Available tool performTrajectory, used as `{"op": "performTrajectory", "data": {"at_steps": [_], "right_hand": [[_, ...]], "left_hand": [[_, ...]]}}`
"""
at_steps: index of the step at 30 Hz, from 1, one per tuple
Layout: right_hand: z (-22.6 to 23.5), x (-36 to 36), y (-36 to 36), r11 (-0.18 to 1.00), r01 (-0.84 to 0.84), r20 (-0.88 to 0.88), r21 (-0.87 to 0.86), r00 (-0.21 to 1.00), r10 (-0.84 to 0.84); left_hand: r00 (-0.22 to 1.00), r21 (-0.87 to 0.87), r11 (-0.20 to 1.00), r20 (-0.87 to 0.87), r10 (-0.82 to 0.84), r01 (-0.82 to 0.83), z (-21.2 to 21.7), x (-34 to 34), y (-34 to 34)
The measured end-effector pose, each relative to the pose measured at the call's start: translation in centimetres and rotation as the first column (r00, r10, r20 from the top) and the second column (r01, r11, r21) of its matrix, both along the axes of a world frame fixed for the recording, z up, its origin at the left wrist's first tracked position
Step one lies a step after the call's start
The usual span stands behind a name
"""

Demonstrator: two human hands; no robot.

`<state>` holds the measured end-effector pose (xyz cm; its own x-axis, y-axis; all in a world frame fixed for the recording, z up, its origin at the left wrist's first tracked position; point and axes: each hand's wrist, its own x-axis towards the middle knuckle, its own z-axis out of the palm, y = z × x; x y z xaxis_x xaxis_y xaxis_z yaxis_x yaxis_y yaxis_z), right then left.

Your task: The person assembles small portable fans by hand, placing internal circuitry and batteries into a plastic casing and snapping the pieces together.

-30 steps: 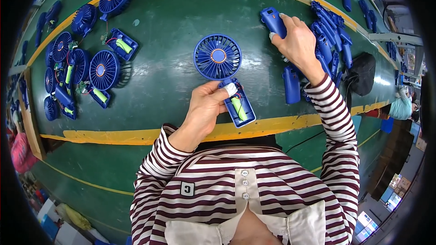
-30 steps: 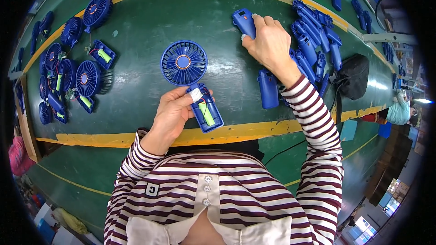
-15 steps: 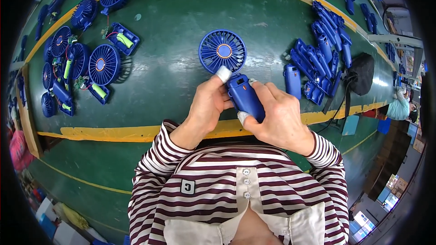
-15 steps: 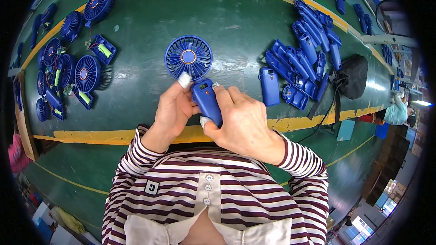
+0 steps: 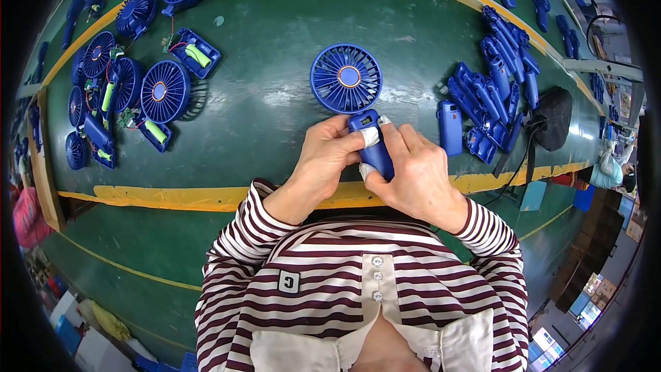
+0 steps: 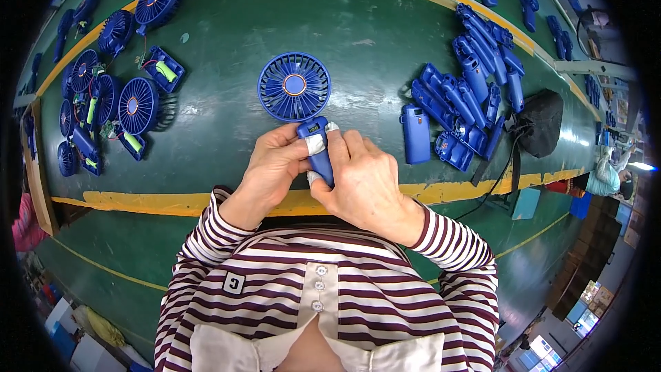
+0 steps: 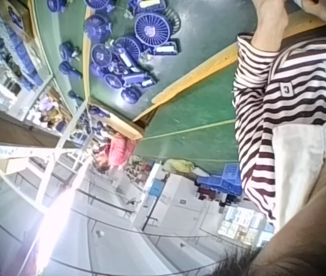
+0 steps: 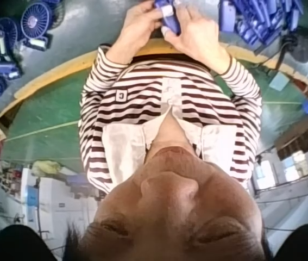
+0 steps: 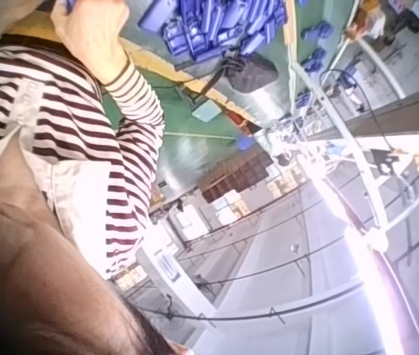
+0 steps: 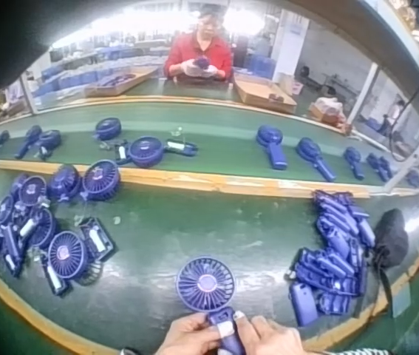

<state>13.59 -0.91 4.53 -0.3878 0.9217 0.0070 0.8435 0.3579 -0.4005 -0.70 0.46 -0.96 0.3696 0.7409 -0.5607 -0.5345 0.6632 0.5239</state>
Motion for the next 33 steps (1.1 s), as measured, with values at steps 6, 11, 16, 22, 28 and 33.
{"op": "performTrajectory", "data": {"at_steps": [6,11,16,22,28,33], "right_hand": [[-0.5,0.0,-0.1,1.0,-0.021,0.024,0.022,1.0,0.021],[-0.5,0.0,-0.1,0.997,-0.051,0.039,0.06,0.998,0.049],[-0.4,0.2,-0.3,0.998,-0.042,0.012,0.044,0.999,0.042],[-1.0,0.9,-0.9,0.98,0.149,-0.215,-0.13,0.961,-0.175],[-0.5,0.3,-1.7,0.996,0.087,-0.125,-0.026,0.988,-0.089],[-0.9,-0.1,-2.4,0.995,0.083,0.033,-0.059,0.996,-0.081]], "left_hand": [[0.999,-0.038,0.999,0.02,0.026,-0.025,0.1,0.1,0.3],[0.999,-0.071,0.997,-0.042,0.017,-0.02,-0.1,0.3,0.6],[0.996,-0.091,0.995,-0.081,0.025,-0.033,-0.1,0.2,0.5],[0.999,0.033,0.999,-0.027,0.016,-0.016,-0.3,-0.5,0.3],[0.998,-0.017,0.998,-0.016,0.056,-0.056,0.1,-0.6,0.4],[0.998,-0.023,0.998,-0.03,0.059,-0.059,0.2,-0.5,0.5]]}}
